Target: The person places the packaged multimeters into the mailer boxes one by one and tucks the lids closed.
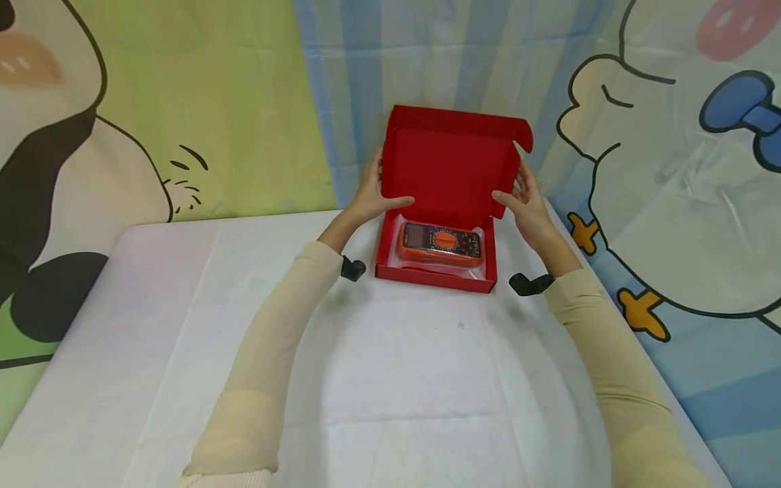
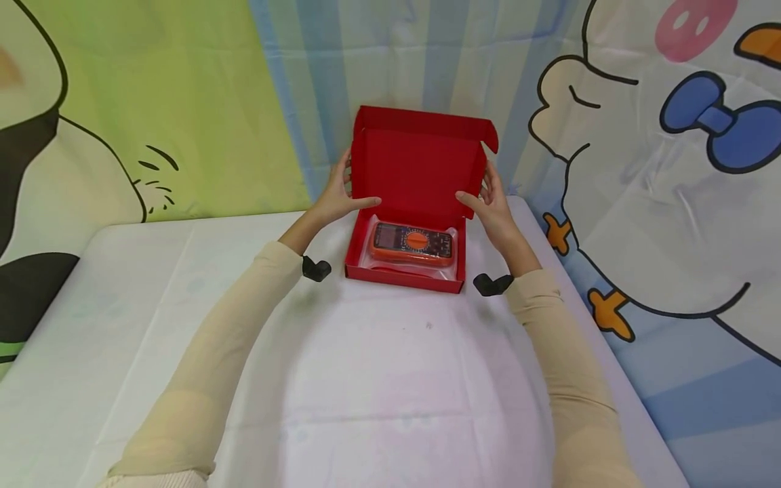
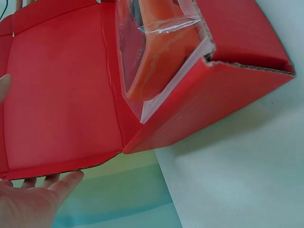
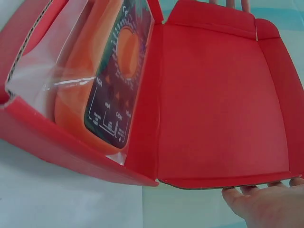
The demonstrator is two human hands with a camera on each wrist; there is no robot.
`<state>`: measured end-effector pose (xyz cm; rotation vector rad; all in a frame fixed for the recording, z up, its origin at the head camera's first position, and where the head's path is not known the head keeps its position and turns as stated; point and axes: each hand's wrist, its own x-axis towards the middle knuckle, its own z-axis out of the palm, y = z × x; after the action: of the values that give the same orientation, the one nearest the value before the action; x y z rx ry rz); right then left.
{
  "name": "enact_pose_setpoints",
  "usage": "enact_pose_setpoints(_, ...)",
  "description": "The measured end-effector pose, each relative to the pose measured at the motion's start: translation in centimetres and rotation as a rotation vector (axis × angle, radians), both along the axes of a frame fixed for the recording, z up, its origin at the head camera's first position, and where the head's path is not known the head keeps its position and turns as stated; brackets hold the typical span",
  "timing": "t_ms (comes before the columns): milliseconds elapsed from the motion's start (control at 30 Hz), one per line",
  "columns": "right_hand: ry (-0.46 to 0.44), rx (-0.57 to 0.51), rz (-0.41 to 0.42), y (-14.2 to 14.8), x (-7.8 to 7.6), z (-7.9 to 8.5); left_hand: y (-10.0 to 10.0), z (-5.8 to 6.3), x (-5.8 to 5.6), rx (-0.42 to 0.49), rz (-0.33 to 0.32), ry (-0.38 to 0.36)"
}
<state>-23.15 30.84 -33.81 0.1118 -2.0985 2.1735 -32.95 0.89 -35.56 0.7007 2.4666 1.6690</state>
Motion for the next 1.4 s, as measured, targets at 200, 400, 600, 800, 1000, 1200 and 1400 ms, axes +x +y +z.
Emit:
enact_pose_setpoints(200,0.014,-0.032,0.036,0.0,0.1,-0.2,-0.2,-0.4,0.1,0.069,-0.065,0.017)
enact_pose_setpoints(400,0.018,-0.094,0.035,0.0,0.2,-0.4,-0.2,-0.4,0.1,0.148,-0.111,-0.007)
enact_pose_setpoints(600,0.044,-0.158,0.031,0.0,0.1,-0.6,0.0,-0.2,0.1,0.164,-0.114,-0.006)
enact_pose_setpoints(800,0.028,-0.188,0.018,-0.1,0.5,-0.9,0.1,-0.4,0.4,0.168,-0.094,-0.003)
enact_pose_setpoints(1000,0.02,-0.205,0.006,-0.2,0.5,-0.8,0.1,-0.3,0.7,0.194,-0.077,-0.043)
enact_pose_setpoints(1200,0.005,-0.233,-0.021,-0.2,0.5,-0.9,0.3,-0.2,1.0,0.174,-0.048,-0.032)
enact_pose_setpoints(1400,-0.001,-0.25,-0.028,-0.2,0.8,-1.1,0.4,-0.6,1.2,0.185,-0.038,-0.013)
